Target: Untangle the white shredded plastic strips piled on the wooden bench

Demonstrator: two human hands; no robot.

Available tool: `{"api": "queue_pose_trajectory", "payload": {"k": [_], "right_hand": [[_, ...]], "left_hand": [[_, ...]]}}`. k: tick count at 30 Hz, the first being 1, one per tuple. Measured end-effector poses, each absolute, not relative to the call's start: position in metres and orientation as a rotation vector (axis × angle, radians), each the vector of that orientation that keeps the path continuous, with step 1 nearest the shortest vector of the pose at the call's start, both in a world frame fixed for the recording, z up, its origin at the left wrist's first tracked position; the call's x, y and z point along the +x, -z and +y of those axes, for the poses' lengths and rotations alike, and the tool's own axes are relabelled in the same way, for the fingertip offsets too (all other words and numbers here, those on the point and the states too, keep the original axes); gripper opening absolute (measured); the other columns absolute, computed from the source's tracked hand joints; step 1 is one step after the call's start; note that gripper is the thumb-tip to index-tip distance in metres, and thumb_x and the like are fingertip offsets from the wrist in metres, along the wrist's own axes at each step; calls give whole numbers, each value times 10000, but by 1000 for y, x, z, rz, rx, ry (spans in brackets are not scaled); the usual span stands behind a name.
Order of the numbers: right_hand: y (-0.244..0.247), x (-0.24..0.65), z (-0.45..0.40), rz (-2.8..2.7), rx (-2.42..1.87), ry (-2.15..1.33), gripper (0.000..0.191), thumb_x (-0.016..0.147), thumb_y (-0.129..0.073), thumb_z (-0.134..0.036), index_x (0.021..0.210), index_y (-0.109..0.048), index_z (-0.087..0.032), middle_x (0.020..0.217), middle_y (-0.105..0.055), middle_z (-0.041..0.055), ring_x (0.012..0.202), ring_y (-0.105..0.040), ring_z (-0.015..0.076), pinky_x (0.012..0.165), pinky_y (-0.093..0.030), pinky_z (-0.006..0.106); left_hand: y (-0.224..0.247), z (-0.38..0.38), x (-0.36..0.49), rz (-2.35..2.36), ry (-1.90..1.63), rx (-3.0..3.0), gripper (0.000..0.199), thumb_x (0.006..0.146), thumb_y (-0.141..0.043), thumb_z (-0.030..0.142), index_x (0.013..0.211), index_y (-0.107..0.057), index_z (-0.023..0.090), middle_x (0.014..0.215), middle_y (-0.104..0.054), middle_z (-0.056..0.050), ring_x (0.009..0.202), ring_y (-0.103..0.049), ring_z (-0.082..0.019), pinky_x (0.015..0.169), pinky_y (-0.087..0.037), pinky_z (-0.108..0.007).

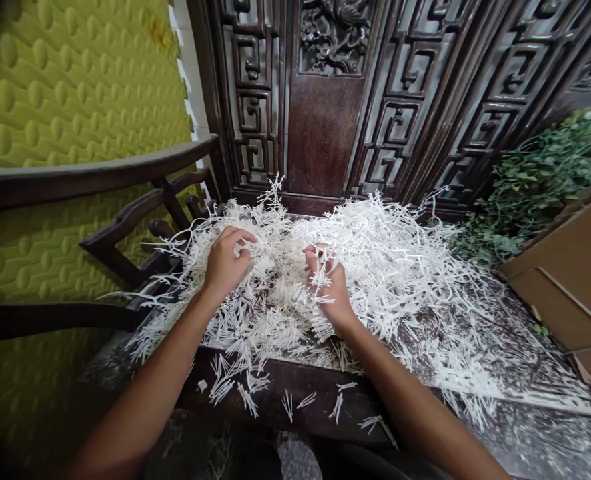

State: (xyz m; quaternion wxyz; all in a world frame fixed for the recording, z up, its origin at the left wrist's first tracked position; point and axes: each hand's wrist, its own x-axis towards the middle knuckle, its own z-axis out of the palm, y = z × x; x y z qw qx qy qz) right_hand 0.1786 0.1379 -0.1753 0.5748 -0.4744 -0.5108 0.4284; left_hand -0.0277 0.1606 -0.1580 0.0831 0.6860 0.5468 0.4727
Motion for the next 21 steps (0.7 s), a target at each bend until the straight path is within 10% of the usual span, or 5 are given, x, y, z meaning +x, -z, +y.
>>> {"api": "queue_pose_trajectory", "payload": {"k": [7, 13, 21], "right_hand": [[172, 191, 143, -1213, -1227, -856, 341, 762, -675, -462, 957, -672, -182, 1103, -641, 111, 948, -607, 237, 731, -479, 343], [181, 203, 154, -1168, -1269, -799, 397, 756, -646, -399, 1094, -600, -196, 948, -631, 71, 777, -590, 201, 625, -487, 324], [189, 222, 165, -1162, -1352, -658, 489, 783, -519, -358, 1263, -496, -263, 1148, -523, 79, 863, -584, 228, 633, -548, 347]], "left_hand": [[153, 159, -27, 1572, -1144, 2163, 194, 870, -508, 282, 783, -665, 207, 817, -680, -13, 713, -590, -164, 754, -467, -363], [156, 158, -26, 1455, -991, 2287, 324, 670, -740, 522, 798, -673, 232, 711, -675, -4, 627, -577, -161, 808, -466, -423], [152, 158, -25, 1253, -1109, 1896, 316, 861, -555, 482, 851, -688, 196, 893, -688, -60, 819, -621, -195, 754, -499, -356]]}}
